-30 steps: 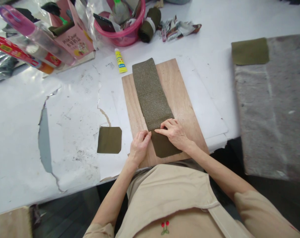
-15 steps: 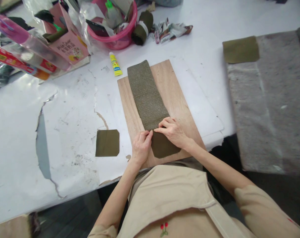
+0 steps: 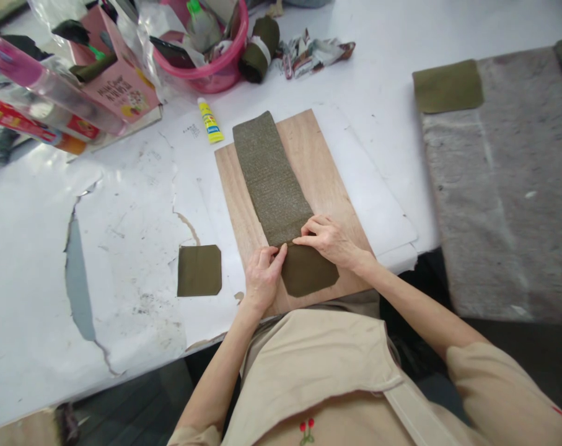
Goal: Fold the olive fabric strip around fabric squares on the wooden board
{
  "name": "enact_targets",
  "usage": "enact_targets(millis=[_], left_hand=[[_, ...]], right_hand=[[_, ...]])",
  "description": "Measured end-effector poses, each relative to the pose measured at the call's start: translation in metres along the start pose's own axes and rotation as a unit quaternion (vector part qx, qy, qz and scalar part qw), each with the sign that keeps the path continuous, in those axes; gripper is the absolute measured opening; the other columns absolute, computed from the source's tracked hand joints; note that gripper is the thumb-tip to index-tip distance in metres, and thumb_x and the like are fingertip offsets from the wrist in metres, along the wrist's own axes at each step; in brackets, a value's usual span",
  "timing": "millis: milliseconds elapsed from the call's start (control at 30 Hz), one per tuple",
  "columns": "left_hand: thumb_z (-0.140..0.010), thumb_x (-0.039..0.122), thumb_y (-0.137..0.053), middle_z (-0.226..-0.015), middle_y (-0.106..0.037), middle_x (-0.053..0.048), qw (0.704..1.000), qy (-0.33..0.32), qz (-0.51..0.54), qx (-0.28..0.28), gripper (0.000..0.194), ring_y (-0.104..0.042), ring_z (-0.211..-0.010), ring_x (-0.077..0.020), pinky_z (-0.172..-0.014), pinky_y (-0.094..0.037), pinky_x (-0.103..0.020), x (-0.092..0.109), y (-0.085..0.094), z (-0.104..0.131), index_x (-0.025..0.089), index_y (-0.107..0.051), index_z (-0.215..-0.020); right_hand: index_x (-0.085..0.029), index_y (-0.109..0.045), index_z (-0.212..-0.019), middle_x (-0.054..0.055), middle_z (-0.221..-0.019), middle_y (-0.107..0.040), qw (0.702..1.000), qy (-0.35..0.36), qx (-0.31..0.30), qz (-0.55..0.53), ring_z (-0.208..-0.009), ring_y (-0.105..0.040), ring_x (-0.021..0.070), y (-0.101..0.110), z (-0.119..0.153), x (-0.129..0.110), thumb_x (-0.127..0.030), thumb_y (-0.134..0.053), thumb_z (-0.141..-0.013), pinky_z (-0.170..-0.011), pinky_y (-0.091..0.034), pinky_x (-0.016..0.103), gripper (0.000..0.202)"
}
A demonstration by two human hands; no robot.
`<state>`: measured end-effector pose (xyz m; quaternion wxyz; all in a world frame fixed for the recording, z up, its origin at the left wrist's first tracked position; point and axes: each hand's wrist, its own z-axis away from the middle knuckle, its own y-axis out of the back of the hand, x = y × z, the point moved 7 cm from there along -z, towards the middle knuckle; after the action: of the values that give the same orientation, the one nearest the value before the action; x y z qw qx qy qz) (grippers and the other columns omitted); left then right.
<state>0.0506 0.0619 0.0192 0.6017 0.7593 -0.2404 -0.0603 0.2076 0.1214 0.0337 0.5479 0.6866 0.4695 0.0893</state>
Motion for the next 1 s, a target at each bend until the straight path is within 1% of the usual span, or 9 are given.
enact_targets(millis=[100, 233, 367, 433, 633, 767, 900, 1000], left_hand=[[-0.096, 0.016, -0.049, -0.106, -0.06, -0.011, 1.0, -0.005, -0.016, -0.018, 0.039, -0.055, -0.102, -0.0219, -0.087, -0.048, -0.034, 0.001, -0.002, 0.001, 0.021, -0.057, -0.133], [-0.097, 0.016, -0.045, -0.116, -0.059, -0.013, 0.997, -0.019, -0.057, -0.05, 0.042, -0.053, -0.113, -0.0247, -0.093, -0.047, -0.038, 0.006, -0.004, -0.001, 0.02, -0.049, -0.139], [-0.097, 0.015, -0.042, -0.119, -0.059, -0.013, 0.992, -0.046, -0.079, -0.09, 0.045, -0.053, -0.112, -0.025, -0.091, -0.047, -0.039, 0.012, -0.007, -0.005, 0.018, -0.044, -0.142], [-0.097, 0.015, -0.042, -0.119, -0.059, -0.013, 0.99, -0.054, -0.085, -0.101, 0.045, -0.053, -0.111, -0.0255, -0.09, -0.047, -0.04, 0.013, -0.008, -0.008, 0.018, -0.043, -0.142], [-0.095, 0.014, -0.046, -0.12, -0.058, -0.013, 0.986, -0.067, -0.085, -0.126, 0.05, -0.053, -0.112, -0.0264, -0.092, -0.047, -0.041, 0.014, -0.005, -0.011, 0.019, -0.041, -0.144], [-0.095, 0.014, -0.044, -0.119, -0.058, -0.013, 0.984, -0.071, -0.092, -0.136, 0.051, -0.053, -0.111, -0.0259, -0.091, -0.047, -0.041, 0.015, -0.004, -0.013, 0.021, -0.039, -0.145], [-0.095, 0.012, -0.044, -0.121, -0.057, -0.014, 0.983, -0.082, -0.095, -0.132, 0.05, -0.052, -0.115, -0.0266, -0.092, -0.045, -0.041, 0.018, -0.003, -0.015, 0.017, -0.04, -0.144], [-0.094, 0.011, -0.044, -0.122, -0.058, -0.014, 0.982, -0.091, -0.085, -0.142, 0.05, -0.052, -0.114, -0.0259, -0.094, -0.045, -0.04, 0.02, -0.003, -0.018, 0.015, -0.04, -0.144]], right_hand=[[-0.025, -0.073, -0.102, 0.004, -0.091, -0.062, 1.0, 0.0, 0.002, 0.01, -0.096, -0.049, 0.018, -0.001, 0.001, -0.001, -0.019, -0.053, -0.096, -0.084, -0.038, 0.032, 0.022], [-0.025, -0.072, -0.102, 0.004, -0.09, -0.061, 0.999, 0.011, 0.001, 0.032, -0.095, -0.048, 0.018, -0.002, 0.001, -0.004, -0.021, -0.054, -0.095, -0.084, -0.037, 0.032, 0.02], [-0.025, -0.072, -0.104, 0.004, -0.092, -0.061, 0.999, 0.009, -0.009, 0.031, -0.097, -0.049, 0.0177, -0.002, 0.001, -0.001, -0.021, -0.053, -0.096, -0.085, -0.037, 0.032, 0.021], [-0.025, -0.072, -0.105, 0.004, -0.093, -0.061, 1.0, 0.007, -0.012, 0.021, -0.096, -0.049, 0.0175, 0.0, 0.002, 0.002, -0.021, -0.052, -0.096, -0.086, -0.038, 0.032, 0.022], [-0.023, -0.073, -0.103, 0.005, -0.09, -0.063, 1.0, 0.012, -0.006, 0.0, -0.092, -0.05, 0.0172, 0.009, 0.006, 0.014, -0.021, -0.051, -0.097, -0.086, -0.04, 0.032, 0.023], [-0.024, -0.073, -0.102, 0.005, -0.091, -0.063, 1.0, 0.016, -0.006, -0.006, -0.093, -0.05, 0.0176, 0.01, 0.008, 0.016, -0.022, -0.052, -0.096, -0.086, -0.041, 0.032, 0.022], [-0.024, -0.074, -0.101, 0.005, -0.09, -0.063, 1.0, 0.014, 0.0, -0.007, -0.092, -0.05, 0.0175, 0.009, 0.009, 0.017, -0.022, -0.053, -0.096, -0.086, -0.041, 0.032, 0.021], [-0.024, -0.073, -0.103, 0.005, -0.09, -0.062, 1.0, 0.022, -0.003, 0.005, -0.092, -0.05, 0.0174, 0.009, 0.01, 0.016, -0.022, -0.053, -0.096, -0.085, -0.041, 0.031, 0.021]])
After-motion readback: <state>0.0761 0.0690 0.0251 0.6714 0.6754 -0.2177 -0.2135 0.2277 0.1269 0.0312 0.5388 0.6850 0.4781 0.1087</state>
